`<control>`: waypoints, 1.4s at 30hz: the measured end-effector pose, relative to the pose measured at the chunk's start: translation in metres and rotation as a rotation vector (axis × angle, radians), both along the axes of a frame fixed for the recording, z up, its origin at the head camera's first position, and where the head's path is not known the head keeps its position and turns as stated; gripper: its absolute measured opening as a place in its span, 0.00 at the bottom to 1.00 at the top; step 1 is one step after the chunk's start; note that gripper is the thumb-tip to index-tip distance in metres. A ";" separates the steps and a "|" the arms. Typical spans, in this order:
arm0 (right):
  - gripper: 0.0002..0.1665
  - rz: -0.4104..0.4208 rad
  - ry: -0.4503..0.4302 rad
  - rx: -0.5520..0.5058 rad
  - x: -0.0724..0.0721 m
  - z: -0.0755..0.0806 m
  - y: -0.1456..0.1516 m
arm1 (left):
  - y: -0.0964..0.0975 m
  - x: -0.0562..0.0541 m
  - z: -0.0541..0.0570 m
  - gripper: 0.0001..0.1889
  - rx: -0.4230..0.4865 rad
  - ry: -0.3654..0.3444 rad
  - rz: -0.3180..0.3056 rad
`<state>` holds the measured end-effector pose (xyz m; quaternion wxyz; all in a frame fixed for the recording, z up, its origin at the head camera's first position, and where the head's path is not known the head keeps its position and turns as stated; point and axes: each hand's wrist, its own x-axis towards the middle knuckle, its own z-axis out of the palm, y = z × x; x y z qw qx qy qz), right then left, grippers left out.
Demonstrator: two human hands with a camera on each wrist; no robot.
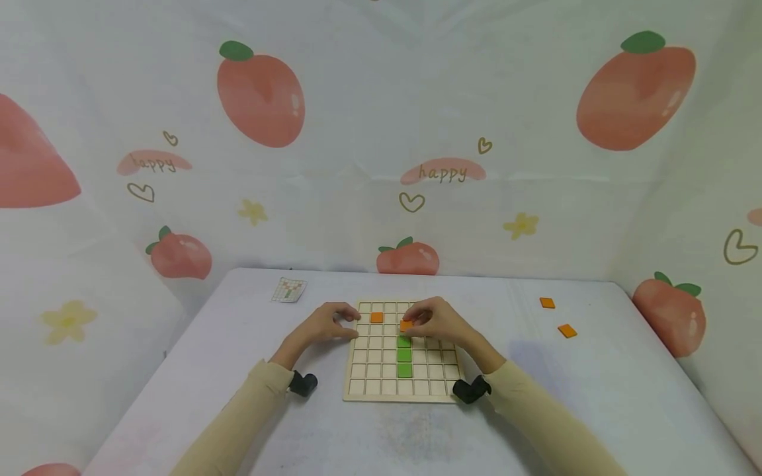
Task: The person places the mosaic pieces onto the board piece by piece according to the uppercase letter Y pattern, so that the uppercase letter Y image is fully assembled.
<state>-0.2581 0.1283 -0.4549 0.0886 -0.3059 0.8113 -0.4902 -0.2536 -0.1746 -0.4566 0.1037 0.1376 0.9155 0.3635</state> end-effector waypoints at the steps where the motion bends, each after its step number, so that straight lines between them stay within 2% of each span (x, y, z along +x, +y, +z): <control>1: 0.13 -0.001 0.003 -0.001 0.000 0.000 -0.002 | 0.000 0.000 0.000 0.18 0.000 0.000 -0.001; 6: 0.13 0.003 0.017 -0.002 -0.004 0.002 -0.013 | -0.001 -0.002 0.001 0.18 -0.002 0.000 -0.004; 15: 0.12 -0.005 -0.007 0.040 -0.010 -0.001 -0.025 | 0.000 -0.003 0.002 0.17 0.011 -0.009 -0.015; 22: 0.11 -0.017 0.000 0.079 -0.012 -0.001 -0.030 | 0.002 -0.005 0.001 0.17 0.009 -0.002 -0.008; 29: 0.12 0.009 -0.005 0.075 -0.014 0.002 -0.031 | 0.001 -0.007 0.001 0.17 0.011 -0.012 -0.002; 42: 0.11 0.016 0.005 0.099 -0.015 -0.003 -0.036 | 0.001 -0.007 -0.001 0.17 -0.020 0.000 -0.002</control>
